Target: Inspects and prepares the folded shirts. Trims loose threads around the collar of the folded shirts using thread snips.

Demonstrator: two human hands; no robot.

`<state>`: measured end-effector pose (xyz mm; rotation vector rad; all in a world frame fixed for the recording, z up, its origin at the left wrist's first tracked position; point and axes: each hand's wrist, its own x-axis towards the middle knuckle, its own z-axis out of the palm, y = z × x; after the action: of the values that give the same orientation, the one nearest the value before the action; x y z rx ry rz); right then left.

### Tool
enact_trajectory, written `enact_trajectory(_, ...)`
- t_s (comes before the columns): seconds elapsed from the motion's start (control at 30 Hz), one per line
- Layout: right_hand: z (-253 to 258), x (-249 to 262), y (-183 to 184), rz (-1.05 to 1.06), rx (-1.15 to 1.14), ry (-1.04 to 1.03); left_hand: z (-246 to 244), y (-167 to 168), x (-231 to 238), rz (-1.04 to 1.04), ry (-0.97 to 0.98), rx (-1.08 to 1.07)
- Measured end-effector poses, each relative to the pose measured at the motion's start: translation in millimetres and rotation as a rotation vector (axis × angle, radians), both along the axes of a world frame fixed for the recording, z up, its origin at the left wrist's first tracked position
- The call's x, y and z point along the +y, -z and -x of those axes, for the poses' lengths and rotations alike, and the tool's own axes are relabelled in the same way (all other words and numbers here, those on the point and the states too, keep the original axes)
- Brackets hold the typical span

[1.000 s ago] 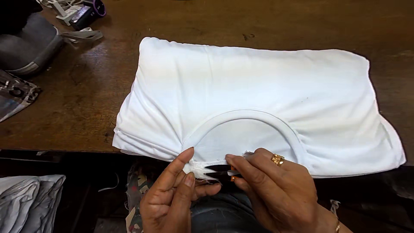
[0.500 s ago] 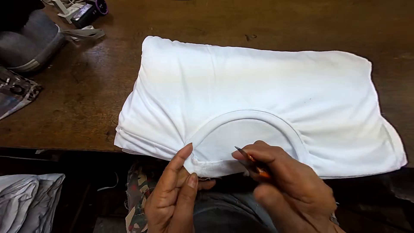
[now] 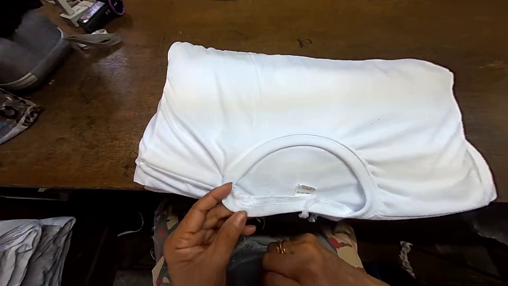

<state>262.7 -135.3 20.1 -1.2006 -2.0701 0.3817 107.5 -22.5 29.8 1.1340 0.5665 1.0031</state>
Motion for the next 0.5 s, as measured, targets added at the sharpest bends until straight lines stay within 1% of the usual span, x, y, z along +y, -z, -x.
enact_trajectory(0.07,-6.6,-9.4,3.5,0.027,-0.004,0.038,-1.0,0.0,-0.6,-0.039,-0.002,0.03)
enact_trajectory(0.13,-14.2,-18.4,1.8,0.025,-0.007,0.132,2.8,-1.2,1.4,-0.091,0.016,0.076)
enact_trajectory(0.27,-29.2,-36.2,-3.0,-0.013,0.005,0.433,13.7,-3.8,8.3,-0.21,0.085,0.119)
enact_trajectory(0.33,-37.8,-42.9,-5.9,-0.036,0.099,0.533,12.6,-6.7,6.1,-0.217,0.222,0.102)
enact_trajectory(0.43,-47.1,-52.1,-10.9,-0.053,0.293,0.63,-0.8,-6.6,-5.7,-0.154,0.467,0.063)
enact_trajectory(0.5,-51.6,-53.6,-10.3,-0.096,0.338,0.707,-16.2,-1.6,-15.0,-0.127,0.539,0.074)
